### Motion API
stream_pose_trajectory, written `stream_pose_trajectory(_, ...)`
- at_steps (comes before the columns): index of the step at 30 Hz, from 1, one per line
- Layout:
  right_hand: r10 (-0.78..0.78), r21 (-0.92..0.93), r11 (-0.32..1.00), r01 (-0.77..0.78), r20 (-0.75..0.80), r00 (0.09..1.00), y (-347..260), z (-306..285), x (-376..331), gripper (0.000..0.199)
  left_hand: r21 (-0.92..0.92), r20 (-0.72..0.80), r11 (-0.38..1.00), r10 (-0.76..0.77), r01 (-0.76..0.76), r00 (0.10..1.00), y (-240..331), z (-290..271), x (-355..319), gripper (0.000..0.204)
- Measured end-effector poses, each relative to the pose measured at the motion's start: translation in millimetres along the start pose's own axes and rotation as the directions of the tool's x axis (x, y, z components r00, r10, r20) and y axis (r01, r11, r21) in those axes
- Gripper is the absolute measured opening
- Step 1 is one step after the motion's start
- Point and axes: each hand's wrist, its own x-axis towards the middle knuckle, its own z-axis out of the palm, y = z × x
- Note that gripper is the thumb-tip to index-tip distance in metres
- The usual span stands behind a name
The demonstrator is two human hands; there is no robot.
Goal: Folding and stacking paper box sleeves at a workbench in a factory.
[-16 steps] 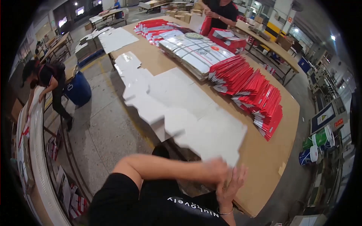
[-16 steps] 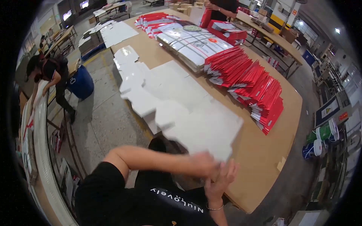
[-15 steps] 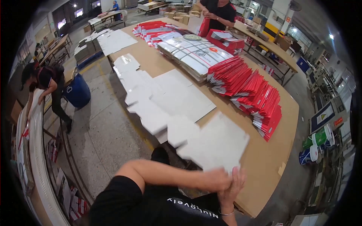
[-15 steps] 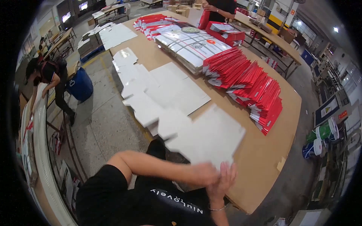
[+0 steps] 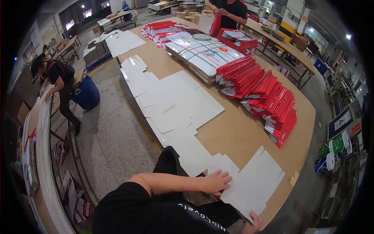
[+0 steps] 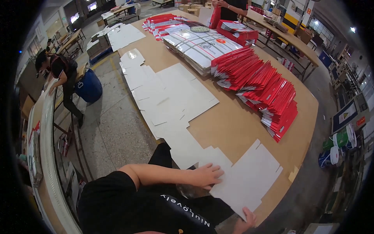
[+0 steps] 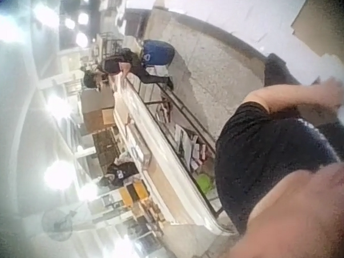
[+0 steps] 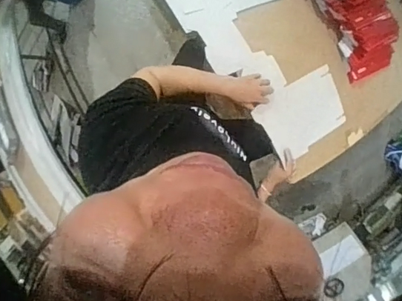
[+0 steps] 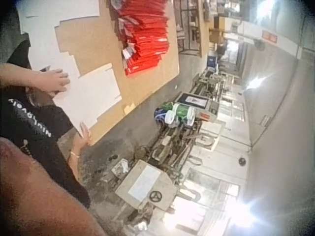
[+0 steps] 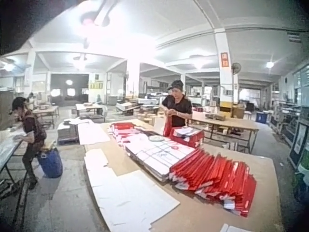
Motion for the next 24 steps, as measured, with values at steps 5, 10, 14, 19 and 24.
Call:
stream_pose_trajectory(5, 0.163, 0.085, 0.986, -0.144, -0.308, 0.937, -33.3, 13.5, 25.9, 0.043, -0.233, 0.018, 0.952, -0.202, 0.200, 0.979, 2.1, 19.3, 20.1, 0.036)
stream_pose_trajectory(10, 0.299, 0.130, 0.954, -0.270, -0.360, 0.884, -20.7, 31.9, 39.4, 0.036, -0.310, -0.364, 0.908, -0.388, 0.282, 0.847, 28.5, 42.9, 33.0, 0.027)
stream_pose_trajectory(14, -0.244, -0.082, 0.969, 0.231, -0.224, 0.944, -56.8, 48.3, 58.2, 0.030, -0.117, -0.163, 0.993, -0.024, 0.005, 0.986, 33.4, 45.2, 33.9, 0.039)
stream_pose_trajectory(19, -0.319, 0.088, 0.944, 0.317, 0.012, 0.948, -64.3, 76.6, 57.6, 0.026, 0.115, -0.258, 0.972, 0.230, -0.207, 0.938, 27.0, 29.7, -3.2, 0.059)
stream_pose_trajectory(24, -0.349, 0.136, 0.930, 0.342, 0.036, 0.936, -62.1, 70.4, 57.9, 0.022, 0.018, 0.170, 0.993, 0.113, -0.117, 0.979, -25.1, -19.0, 12.7, 0.053)
